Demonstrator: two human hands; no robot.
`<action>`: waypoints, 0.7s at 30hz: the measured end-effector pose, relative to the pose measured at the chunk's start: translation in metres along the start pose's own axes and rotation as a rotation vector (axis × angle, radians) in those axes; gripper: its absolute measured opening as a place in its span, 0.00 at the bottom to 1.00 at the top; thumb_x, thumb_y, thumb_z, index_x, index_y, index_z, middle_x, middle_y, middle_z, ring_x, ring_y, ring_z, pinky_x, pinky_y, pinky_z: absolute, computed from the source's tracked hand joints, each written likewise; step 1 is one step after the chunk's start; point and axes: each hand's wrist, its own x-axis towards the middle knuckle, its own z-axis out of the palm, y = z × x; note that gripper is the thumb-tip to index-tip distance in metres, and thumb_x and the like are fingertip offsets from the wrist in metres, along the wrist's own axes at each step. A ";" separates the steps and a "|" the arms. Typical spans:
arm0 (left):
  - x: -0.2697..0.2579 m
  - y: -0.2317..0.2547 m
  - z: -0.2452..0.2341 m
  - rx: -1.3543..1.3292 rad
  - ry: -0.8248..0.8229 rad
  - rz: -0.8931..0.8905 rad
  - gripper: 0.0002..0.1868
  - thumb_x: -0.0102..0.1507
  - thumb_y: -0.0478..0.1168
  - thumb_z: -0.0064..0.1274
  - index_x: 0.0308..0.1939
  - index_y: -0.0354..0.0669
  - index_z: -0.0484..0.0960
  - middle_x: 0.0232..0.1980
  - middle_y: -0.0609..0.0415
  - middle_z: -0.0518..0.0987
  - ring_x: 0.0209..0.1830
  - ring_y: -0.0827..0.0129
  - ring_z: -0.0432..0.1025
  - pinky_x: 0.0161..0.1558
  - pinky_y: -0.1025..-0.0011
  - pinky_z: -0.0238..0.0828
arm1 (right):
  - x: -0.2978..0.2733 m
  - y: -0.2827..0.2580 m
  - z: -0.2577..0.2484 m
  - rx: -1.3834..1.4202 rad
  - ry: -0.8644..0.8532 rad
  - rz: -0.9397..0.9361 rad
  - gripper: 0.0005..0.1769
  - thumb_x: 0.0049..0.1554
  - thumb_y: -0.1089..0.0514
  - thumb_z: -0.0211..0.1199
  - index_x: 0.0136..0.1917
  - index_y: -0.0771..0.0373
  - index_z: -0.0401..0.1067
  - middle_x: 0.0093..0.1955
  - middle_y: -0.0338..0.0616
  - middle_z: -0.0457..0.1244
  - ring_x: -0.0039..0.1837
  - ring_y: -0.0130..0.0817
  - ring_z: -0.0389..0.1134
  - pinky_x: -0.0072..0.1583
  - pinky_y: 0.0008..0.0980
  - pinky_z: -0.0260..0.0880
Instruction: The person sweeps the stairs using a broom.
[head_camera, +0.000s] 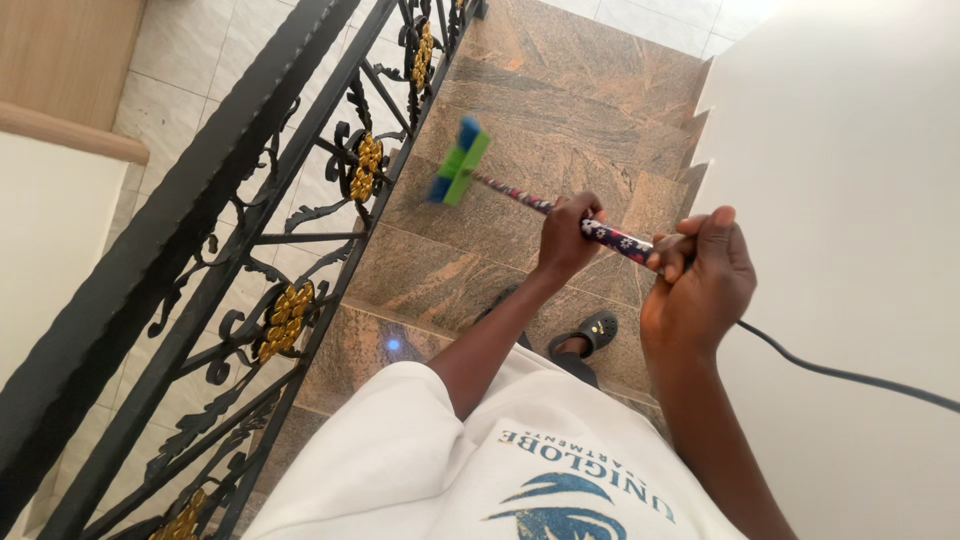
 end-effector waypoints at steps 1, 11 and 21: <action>-0.002 -0.012 -0.002 0.034 0.017 0.001 0.08 0.62 0.36 0.59 0.30 0.42 0.76 0.24 0.53 0.74 0.31 0.62 0.68 0.33 0.61 0.66 | 0.005 0.008 -0.002 0.006 0.019 0.027 0.20 0.70 0.49 0.58 0.41 0.63 0.71 0.27 0.37 0.55 0.30 0.26 0.57 0.44 0.28 0.71; -0.006 -0.177 -0.033 0.165 -0.079 -0.029 0.06 0.62 0.32 0.55 0.30 0.38 0.80 0.30 0.45 0.79 0.35 0.54 0.71 0.39 0.59 0.68 | 0.009 0.149 -0.004 -0.166 -0.245 0.239 0.20 0.69 0.49 0.54 0.41 0.63 0.72 0.29 0.38 0.61 0.28 0.23 0.58 0.35 0.25 0.66; -0.004 -0.139 -0.019 -0.153 -0.148 0.152 0.03 0.58 0.33 0.59 0.30 0.39 0.80 0.30 0.51 0.80 0.29 0.61 0.76 0.36 0.64 0.68 | 0.007 0.100 0.004 -0.709 -0.277 0.117 0.23 0.67 0.51 0.60 0.34 0.65 0.73 0.23 0.36 0.57 0.26 0.21 0.53 0.31 0.28 0.50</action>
